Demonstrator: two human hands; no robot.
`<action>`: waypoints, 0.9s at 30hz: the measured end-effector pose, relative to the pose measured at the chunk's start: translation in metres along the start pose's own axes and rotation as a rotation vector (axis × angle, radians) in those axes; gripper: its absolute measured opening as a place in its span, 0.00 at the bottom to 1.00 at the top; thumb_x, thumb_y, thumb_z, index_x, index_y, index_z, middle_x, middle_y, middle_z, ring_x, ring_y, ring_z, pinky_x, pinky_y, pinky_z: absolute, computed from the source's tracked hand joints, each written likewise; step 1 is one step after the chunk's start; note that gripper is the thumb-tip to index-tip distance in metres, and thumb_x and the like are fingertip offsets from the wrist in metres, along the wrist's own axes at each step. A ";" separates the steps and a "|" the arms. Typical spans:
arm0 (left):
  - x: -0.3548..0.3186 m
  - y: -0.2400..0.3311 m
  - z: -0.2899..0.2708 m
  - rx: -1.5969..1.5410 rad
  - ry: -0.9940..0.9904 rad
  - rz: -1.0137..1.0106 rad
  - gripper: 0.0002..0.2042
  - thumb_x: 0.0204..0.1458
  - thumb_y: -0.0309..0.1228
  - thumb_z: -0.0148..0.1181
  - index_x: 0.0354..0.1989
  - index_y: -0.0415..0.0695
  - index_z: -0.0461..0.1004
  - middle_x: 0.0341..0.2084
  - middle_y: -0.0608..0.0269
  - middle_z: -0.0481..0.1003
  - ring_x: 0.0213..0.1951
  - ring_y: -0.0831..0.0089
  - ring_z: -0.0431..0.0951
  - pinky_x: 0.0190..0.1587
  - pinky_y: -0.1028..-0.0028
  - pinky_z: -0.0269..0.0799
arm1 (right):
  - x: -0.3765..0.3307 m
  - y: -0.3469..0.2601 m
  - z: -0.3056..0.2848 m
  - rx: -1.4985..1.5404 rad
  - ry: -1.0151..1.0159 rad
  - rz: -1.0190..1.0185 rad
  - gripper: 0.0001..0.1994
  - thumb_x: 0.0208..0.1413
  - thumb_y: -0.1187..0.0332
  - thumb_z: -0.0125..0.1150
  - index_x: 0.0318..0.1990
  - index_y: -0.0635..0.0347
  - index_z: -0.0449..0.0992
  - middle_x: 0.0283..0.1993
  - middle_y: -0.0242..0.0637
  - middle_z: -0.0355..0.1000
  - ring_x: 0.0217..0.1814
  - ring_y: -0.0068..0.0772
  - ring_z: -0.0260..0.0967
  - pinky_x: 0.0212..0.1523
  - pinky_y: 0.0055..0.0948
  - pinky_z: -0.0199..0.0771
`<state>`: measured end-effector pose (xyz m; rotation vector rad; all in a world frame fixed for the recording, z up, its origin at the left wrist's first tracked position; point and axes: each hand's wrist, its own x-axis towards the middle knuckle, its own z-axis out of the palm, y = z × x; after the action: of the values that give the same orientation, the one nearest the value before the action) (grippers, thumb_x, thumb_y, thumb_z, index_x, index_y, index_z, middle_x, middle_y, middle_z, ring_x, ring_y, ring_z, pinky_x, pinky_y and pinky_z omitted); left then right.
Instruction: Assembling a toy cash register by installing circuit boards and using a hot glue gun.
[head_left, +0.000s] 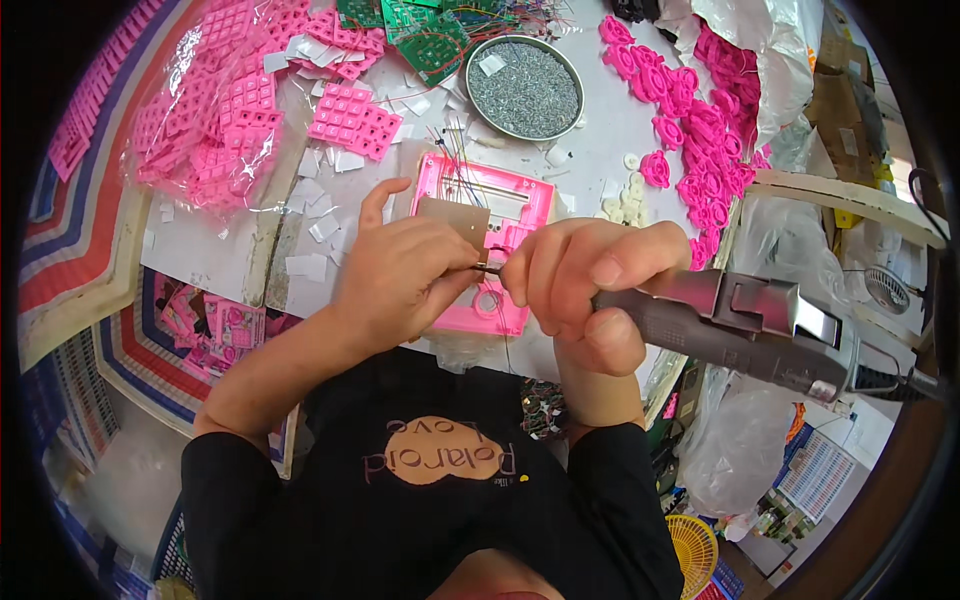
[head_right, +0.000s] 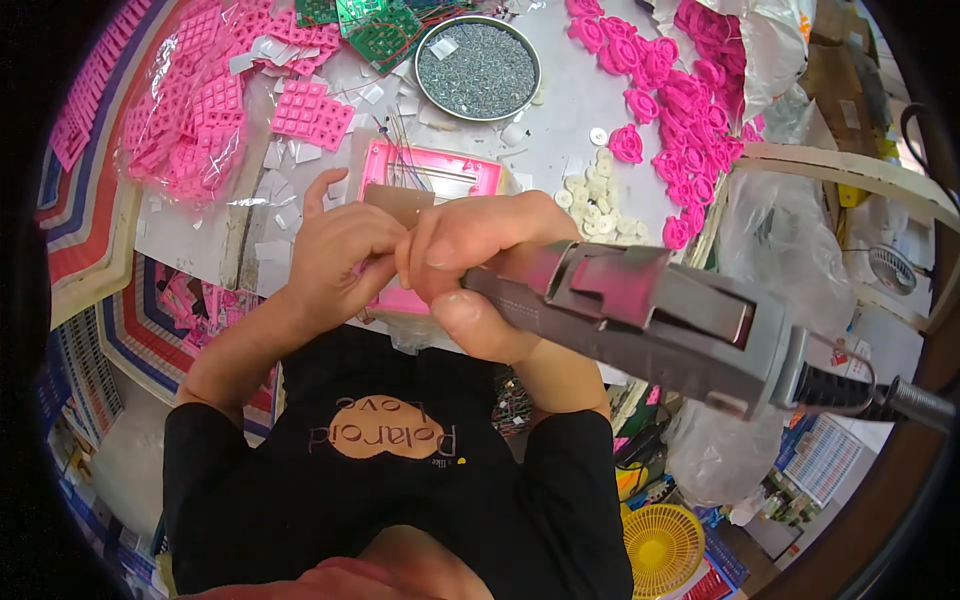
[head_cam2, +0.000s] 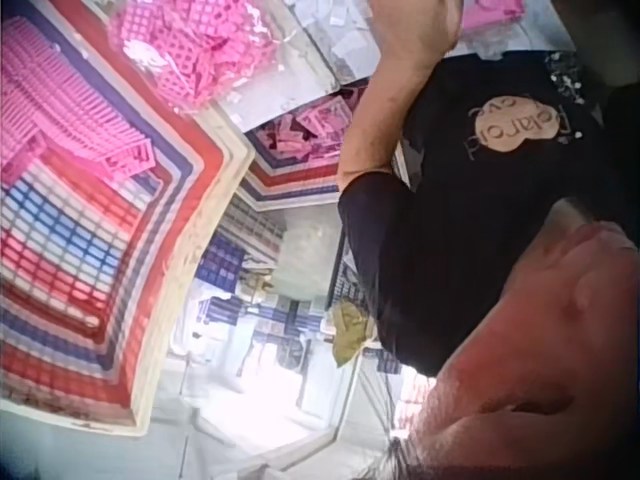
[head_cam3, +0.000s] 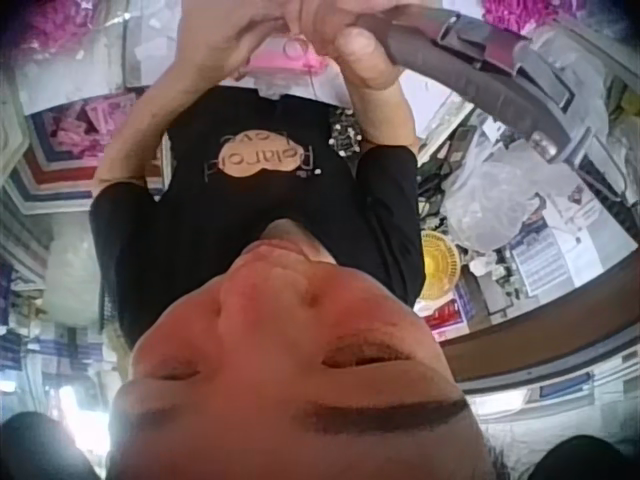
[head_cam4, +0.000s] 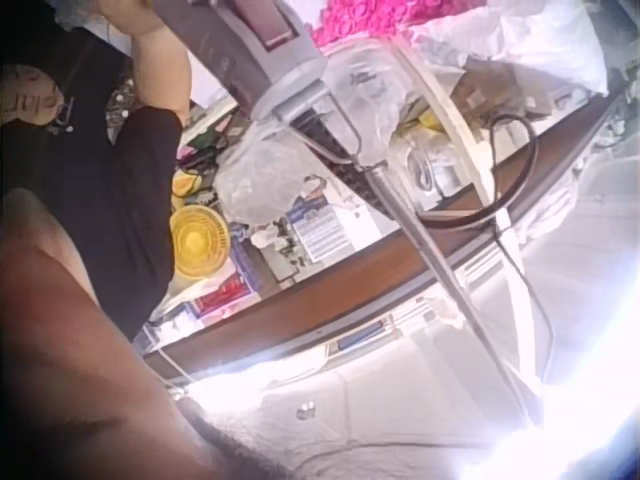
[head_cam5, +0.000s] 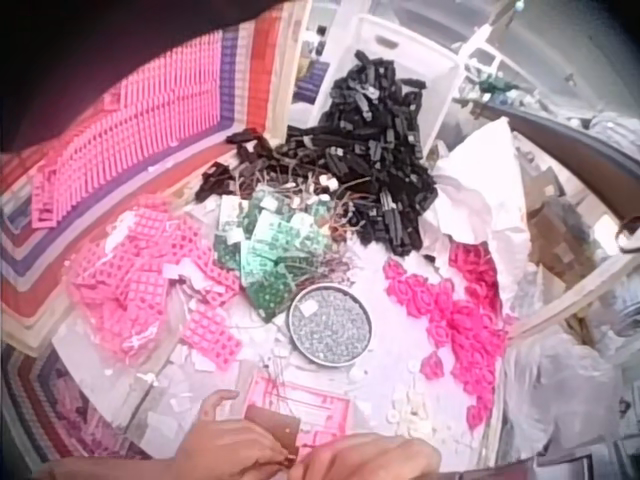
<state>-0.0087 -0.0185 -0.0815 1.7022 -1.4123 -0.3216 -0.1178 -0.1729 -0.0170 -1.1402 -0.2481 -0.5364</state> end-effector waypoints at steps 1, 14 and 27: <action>0.010 0.000 -0.004 0.047 -0.072 0.026 0.08 0.49 0.31 0.70 0.36 0.49 0.78 0.31 0.66 0.82 0.38 0.66 0.82 0.63 0.51 0.57 | -0.001 0.000 -0.002 0.029 0.018 -0.010 0.13 0.61 0.68 0.62 0.49 0.57 0.66 0.19 0.29 0.63 0.21 0.26 0.60 0.24 0.32 0.63; 0.175 -0.077 0.035 0.703 -0.347 -0.025 0.09 0.52 0.27 0.57 0.35 0.47 0.85 0.32 0.59 0.83 0.40 0.61 0.82 0.52 0.54 0.61 | -0.027 0.038 -0.002 -0.191 0.028 0.134 0.14 0.61 0.70 0.62 0.48 0.58 0.63 0.21 0.33 0.65 0.22 0.26 0.61 0.29 0.36 0.71; 0.101 -0.024 -0.028 0.229 0.116 0.029 0.04 0.50 0.31 0.61 0.28 0.45 0.77 0.25 0.62 0.77 0.31 0.58 0.78 0.40 0.57 0.65 | -0.031 0.048 0.002 -0.425 -0.161 0.130 0.10 0.53 0.82 0.58 0.41 0.61 0.67 0.25 0.40 0.69 0.27 0.36 0.68 0.34 0.40 0.74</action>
<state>0.0590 -0.0967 -0.0505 1.8500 -1.4302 -0.0441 -0.1187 -0.1480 -0.0678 -1.6048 -0.2010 -0.3902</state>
